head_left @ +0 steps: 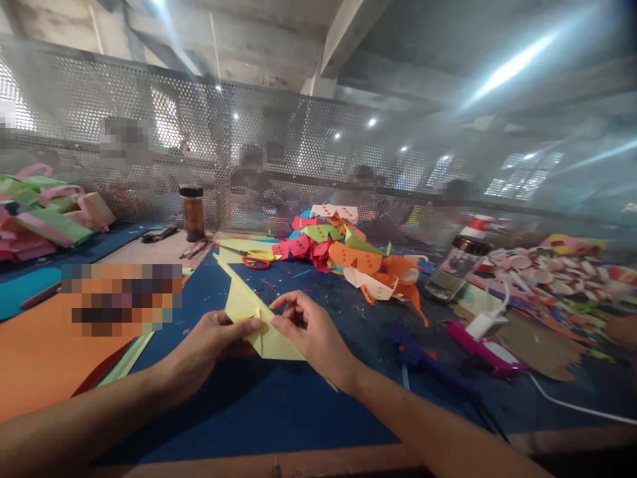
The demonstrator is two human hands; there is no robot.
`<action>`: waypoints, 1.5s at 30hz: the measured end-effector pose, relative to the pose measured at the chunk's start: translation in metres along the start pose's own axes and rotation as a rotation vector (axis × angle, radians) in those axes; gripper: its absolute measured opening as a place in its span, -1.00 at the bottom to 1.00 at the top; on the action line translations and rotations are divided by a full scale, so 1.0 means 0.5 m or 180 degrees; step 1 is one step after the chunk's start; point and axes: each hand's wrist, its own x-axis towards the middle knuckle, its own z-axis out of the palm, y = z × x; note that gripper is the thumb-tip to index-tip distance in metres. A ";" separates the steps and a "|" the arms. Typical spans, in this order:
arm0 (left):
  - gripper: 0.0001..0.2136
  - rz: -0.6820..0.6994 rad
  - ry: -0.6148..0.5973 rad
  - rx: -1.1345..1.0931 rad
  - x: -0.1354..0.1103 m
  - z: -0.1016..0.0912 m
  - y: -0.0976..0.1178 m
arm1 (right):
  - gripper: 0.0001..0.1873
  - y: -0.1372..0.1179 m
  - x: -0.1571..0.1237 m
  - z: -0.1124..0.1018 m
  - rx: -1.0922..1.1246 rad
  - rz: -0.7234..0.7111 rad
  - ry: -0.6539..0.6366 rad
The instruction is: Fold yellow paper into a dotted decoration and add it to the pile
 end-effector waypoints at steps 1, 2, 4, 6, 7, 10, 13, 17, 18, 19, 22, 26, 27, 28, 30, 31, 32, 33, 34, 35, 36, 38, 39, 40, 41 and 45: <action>-0.73 -0.0002 -0.0033 -0.0032 -0.001 0.003 0.000 | -0.86 -0.001 -0.001 0.000 -0.0027 -0.0049 0.0016; -0.73 0.0000 -0.0051 -0.0034 -0.001 0.005 0.001 | -0.87 -0.002 -0.002 0.001 -0.0053 -0.0095 0.0022; -0.72 -0.0005 -0.0051 0.0046 -0.001 0.007 0.000 | -0.88 -0.005 -0.004 0.001 -0.0097 -0.0158 0.0011; -0.71 0.0002 -0.0061 0.0120 0.000 0.007 -0.001 | -0.89 -0.007 -0.005 0.001 -0.0121 -0.0185 -0.0014; -0.70 0.0009 -0.0082 0.0117 0.001 0.007 -0.002 | -0.90 -0.007 -0.005 0.001 -0.0122 -0.0191 -0.0022; -0.70 0.0021 -0.0131 -0.0010 0.001 0.011 -0.005 | -0.91 -0.009 -0.006 0.003 -0.0089 -0.0200 -0.0049; -0.70 0.0026 -0.0106 -0.0029 -0.001 0.017 -0.004 | -0.91 -0.011 -0.008 0.004 -0.0055 -0.0194 -0.0163; -0.71 0.0092 0.0100 -0.0058 0.001 0.014 0.000 | -0.93 -0.011 -0.009 0.003 -0.0048 -0.0247 -0.0330; -0.72 0.0096 0.0182 -0.0059 0.002 0.011 0.002 | -0.94 -0.010 -0.008 0.003 -0.0040 -0.0262 -0.0367; -0.73 0.0123 0.0279 -0.0071 0.003 0.009 0.004 | -0.94 -0.010 -0.007 0.003 -0.0037 -0.0267 -0.0398; -0.75 0.0191 0.0274 -0.0118 0.002 0.005 0.009 | -0.93 -0.006 -0.005 0.005 -0.0065 -0.0257 -0.0433; -0.75 0.0093 0.0072 -0.0221 0.001 0.004 0.004 | -0.95 -0.004 -0.007 0.009 -0.0133 -0.0329 -0.0329; -0.75 0.0071 0.0039 -0.0213 0.002 0.004 0.002 | -0.95 -0.005 -0.007 0.010 -0.0153 -0.0351 -0.0304; -0.76 0.0061 0.0023 -0.0196 0.003 0.003 -0.001 | -0.96 -0.006 -0.008 0.010 -0.0179 -0.0369 -0.0297; -0.77 0.0082 0.0029 -0.0163 0.004 0.000 -0.003 | -0.96 -0.010 -0.009 0.010 -0.0237 -0.0383 -0.0345; -0.77 0.0098 0.0061 -0.0165 0.005 -0.002 -0.002 | -0.95 -0.011 -0.009 0.009 -0.0257 -0.0391 -0.0386; -0.77 0.0115 0.0105 -0.0173 0.005 -0.004 0.000 | -0.93 -0.012 -0.008 0.007 -0.0282 -0.0420 -0.0417; -0.77 0.0147 0.0156 -0.0179 0.005 -0.007 0.002 | -0.90 -0.013 -0.008 0.005 -0.0328 -0.0476 -0.0431; -0.77 0.0197 0.0201 -0.0185 0.005 -0.010 0.006 | -0.88 -0.012 -0.007 0.002 -0.0399 -0.0578 -0.0432; -0.78 0.0251 0.0232 -0.0182 0.004 -0.013 0.009 | -0.86 -0.011 -0.006 -0.001 -0.0503 -0.0729 -0.0426; -0.79 0.0311 0.0247 -0.0174 0.003 -0.016 0.012 | -0.86 -0.009 -0.006 -0.004 -0.0637 -0.0920 -0.0418; -0.80 0.0394 0.0265 -0.0164 0.002 -0.022 0.016 | -0.85 -0.003 -0.006 -0.009 -0.0956 -0.1328 -0.0424; -0.80 0.0397 0.0282 -0.0164 0.002 -0.024 0.017 | -0.84 -0.001 -0.008 -0.010 -0.1103 -0.1512 -0.0440; -0.80 0.0375 0.0308 -0.0159 0.002 -0.025 0.017 | -0.83 0.001 -0.009 -0.012 -0.1236 -0.1664 -0.0458; -0.80 0.0344 0.0342 -0.0151 0.002 -0.026 0.017 | -0.81 0.002 -0.011 -0.012 -0.1359 -0.1778 -0.0468; -0.79 0.0266 0.0396 -0.0031 0.001 -0.019 0.014 | -0.81 -0.002 -0.017 -0.014 -0.1806 -0.2032 -0.0436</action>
